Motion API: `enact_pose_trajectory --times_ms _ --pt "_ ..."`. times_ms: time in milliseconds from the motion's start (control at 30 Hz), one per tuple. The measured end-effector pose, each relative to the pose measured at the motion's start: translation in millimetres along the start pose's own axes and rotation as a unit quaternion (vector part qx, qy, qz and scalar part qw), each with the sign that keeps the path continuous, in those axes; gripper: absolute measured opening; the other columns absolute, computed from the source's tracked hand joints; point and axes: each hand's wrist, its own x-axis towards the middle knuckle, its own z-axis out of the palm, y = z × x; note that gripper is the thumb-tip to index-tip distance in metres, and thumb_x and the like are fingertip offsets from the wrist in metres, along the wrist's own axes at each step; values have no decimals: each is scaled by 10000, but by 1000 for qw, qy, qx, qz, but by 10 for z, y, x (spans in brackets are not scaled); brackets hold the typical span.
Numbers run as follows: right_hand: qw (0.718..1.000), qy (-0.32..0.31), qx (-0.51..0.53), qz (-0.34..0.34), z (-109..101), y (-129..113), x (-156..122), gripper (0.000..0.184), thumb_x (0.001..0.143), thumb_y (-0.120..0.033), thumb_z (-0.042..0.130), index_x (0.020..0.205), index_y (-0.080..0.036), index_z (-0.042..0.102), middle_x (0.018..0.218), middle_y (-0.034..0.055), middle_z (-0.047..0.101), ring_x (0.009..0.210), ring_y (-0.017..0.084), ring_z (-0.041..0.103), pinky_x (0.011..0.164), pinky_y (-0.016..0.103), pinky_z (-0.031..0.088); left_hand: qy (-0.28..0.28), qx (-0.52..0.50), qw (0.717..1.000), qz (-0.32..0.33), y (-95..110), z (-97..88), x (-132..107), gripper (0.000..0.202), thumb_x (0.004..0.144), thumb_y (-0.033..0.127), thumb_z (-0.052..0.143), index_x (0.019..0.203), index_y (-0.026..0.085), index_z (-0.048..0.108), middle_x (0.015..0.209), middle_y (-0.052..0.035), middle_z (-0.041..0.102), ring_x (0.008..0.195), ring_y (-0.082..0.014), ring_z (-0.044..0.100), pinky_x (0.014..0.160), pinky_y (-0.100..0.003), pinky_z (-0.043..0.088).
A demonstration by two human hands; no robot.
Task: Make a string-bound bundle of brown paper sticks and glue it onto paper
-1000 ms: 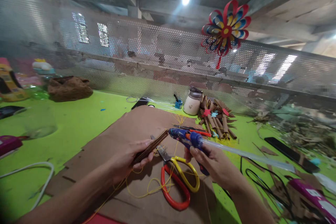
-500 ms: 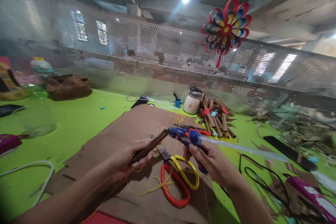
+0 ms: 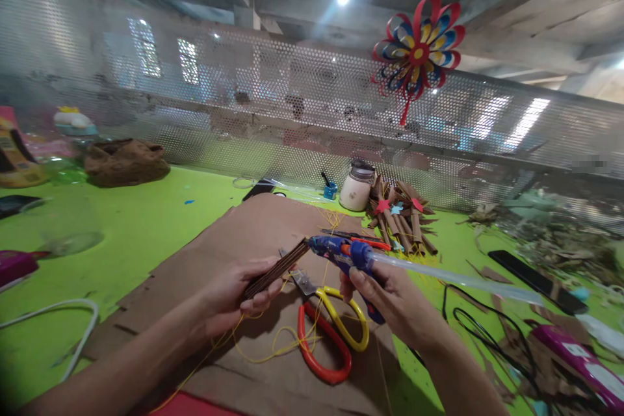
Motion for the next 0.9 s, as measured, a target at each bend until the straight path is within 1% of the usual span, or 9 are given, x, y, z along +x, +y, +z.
enact_pose_trajectory --times_ms 67,167,267,367,433,500,567,733,900 --pt "1000 -6 28 -11 -2 0 -16 476 900 -524 376 833 -149 662 814 86 641 777 194 579 605 256 445 14 11 1000 5 -3 2 6 199 849 261 469 914 104 573 588 13 486 386 -19 309 340 -153 118" --pt "998 -27 58 -18 6 25 -32 480 897 -530 375 900 -153 672 798 84 642 747 194 582 632 274 458 42 35 998 27 -16 23 13 211 838 281 473 906 109 576 598 3 509 389 -27 320 340 -157 119" --pt "998 -45 47 -19 38 60 -32 490 887 -545 384 921 -155 677 812 86 645 751 197 587 641 276 461 63 69 994 56 -29 59 9 222 829 295 477 910 114 578 603 -2 533 384 -31 325 343 -161 132" --pt "998 -58 35 -11 96 45 -27 503 880 -556 392 881 -151 689 807 79 646 720 181 577 611 257 444 75 98 991 60 -40 84 0 209 823 307 485 869 124 574 589 9 527 387 -34 337 350 -162 151" --pt "997 -67 41 11 141 1 -26 521 872 -572 396 852 -143 692 773 70 638 654 155 549 562 240 421 83 105 990 51 -50 84 -2 188 819 302 487 822 129 562 589 14 524 390 -32 336 356 -162 162" --pt "996 -73 47 30 181 -48 -26 539 861 -592 401 839 -138 691 750 62 626 607 135 515 526 229 397 87 105 990 47 -63 72 3 192 822 310 483 800 132 552 604 10 532 396 -29 336 363 -161 171" --pt "995 -74 46 39 209 -79 -25 546 853 -605 404 843 -140 691 735 56 616 603 133 503 515 228 387 86 104 990 50 -77 56 12 215 827 333 481 803 130 550 624 3 540 405 -28 338 368 -160 175" --pt "996 -69 32 39 231 -69 -14 513 865 -584 400 848 -153 678 760 61 625 673 160 537 555 239 420 65 112 989 71 -87 53 14 252 826 356 478 794 122 565 644 -7 544 426 -33 356 375 -164 184" --pt "996 -86 29 26 220 -43 6 506 878 -573 377 804 -158 656 778 66 637 730 180 567 597 251 445 69 135 985 79 -54 101 -27 265 833 347 465 713 128 556 609 -2 536 412 -33 349 369 -178 182"
